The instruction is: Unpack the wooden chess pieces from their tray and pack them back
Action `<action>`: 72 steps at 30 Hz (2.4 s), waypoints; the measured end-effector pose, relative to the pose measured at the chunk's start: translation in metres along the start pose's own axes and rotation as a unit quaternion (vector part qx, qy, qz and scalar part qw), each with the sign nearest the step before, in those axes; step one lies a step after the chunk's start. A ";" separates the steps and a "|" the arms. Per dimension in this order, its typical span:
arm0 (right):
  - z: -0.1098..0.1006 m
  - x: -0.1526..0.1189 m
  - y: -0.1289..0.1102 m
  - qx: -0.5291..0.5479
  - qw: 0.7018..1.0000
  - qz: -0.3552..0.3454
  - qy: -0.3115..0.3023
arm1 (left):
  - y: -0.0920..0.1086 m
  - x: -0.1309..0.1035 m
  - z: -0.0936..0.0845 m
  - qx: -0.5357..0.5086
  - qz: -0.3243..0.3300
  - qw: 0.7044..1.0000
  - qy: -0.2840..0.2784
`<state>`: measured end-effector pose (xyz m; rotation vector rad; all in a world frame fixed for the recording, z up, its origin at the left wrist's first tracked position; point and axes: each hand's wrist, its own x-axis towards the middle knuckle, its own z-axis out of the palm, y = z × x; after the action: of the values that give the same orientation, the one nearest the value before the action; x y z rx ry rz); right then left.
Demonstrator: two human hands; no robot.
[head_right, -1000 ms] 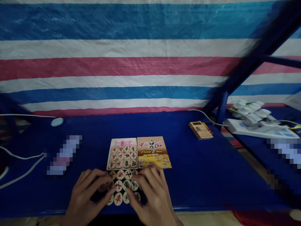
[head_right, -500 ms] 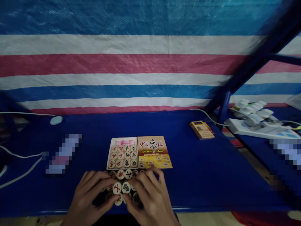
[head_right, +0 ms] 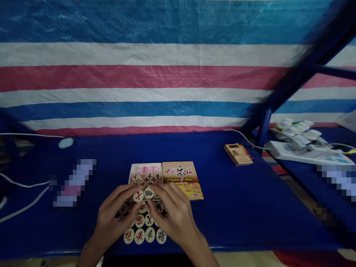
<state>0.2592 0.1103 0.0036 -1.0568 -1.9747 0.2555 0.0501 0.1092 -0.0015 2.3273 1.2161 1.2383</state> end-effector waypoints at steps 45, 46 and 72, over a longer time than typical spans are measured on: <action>-0.001 -0.009 -0.002 0.181 0.973 0.142 -0.019 | 0.002 -0.005 -0.005 -0.051 -0.089 0.994 0.023; -0.001 -0.009 -0.002 0.185 0.972 0.144 -0.020 | 0.002 -0.005 -0.005 -0.049 -0.084 0.995 0.024; -0.007 0.057 0.034 -0.027 0.992 0.057 -0.107 | -0.034 0.058 -0.013 0.144 -0.039 0.988 -0.035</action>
<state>0.2683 0.1729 0.0235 -1.2225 -2.1233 0.3938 0.0380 0.1727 0.0216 2.4676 1.5345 1.0042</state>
